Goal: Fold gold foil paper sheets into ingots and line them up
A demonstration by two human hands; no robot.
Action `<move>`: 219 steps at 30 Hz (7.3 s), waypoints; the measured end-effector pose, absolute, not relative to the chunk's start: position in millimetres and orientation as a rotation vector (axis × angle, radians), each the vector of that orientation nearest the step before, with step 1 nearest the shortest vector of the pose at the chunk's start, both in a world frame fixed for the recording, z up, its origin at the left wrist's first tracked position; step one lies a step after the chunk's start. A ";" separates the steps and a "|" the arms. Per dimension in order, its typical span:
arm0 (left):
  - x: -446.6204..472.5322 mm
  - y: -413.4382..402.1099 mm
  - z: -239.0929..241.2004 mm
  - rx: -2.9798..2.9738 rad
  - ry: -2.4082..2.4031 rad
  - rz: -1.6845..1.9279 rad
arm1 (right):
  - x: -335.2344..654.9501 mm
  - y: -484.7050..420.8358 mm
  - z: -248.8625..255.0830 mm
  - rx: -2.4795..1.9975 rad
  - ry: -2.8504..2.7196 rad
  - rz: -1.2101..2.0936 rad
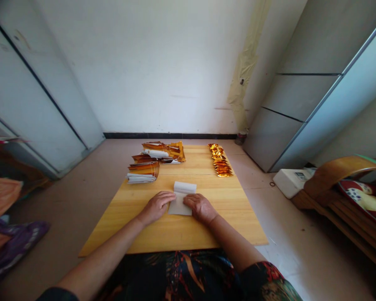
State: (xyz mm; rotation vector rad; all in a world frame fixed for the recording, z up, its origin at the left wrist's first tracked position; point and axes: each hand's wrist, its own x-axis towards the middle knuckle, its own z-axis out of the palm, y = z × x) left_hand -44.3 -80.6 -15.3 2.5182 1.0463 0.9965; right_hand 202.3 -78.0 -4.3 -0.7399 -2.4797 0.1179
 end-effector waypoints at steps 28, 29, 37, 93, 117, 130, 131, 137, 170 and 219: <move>19.4 -59.0 17.1 1.975 2.051 0.616 | 171.2 -56.8 4.7 -1.703 -2.046 0.099; 19.8 -58.6 16.3 2.000 2.062 0.609 | 170.5 -56.7 5.4 -1.707 -2.065 0.081; 14.8 -63.2 14.3 2.141 2.030 0.700 | 167.9 -59.1 8.0 -1.736 -2.179 -0.040; -1.4 -88.0 9.6 2.665 1.501 0.635 | 184.9 -47.6 0.9 -1.335 -2.343 -0.062; -6.8 -93.6 13.6 2.592 1.734 0.502 | 181.3 -67.5 8.7 -1.315 -2.378 0.103; -22.5 -95.3 34.6 2.487 1.662 0.879 | 181.8 -81.2 16.0 -1.260 -2.585 0.001; -20.1 -95.9 39.1 2.531 1.584 0.934 | 182.2 -80.6 14.6 -1.261 -2.582 -0.005; -0.3 -87.6 26.9 2.770 1.303 0.569 | 182.9 -80.8 16.9 -1.262 -2.602 0.000; 8.4 -109.3 15.3 2.585 1.593 0.456 | 170.0 -4.0 42.4 -1.836 -2.474 0.406; -0.9 -103.9 8.5 2.687 1.388 0.761 | 172.6 -70.9 31.4 -1.347 -2.722 0.005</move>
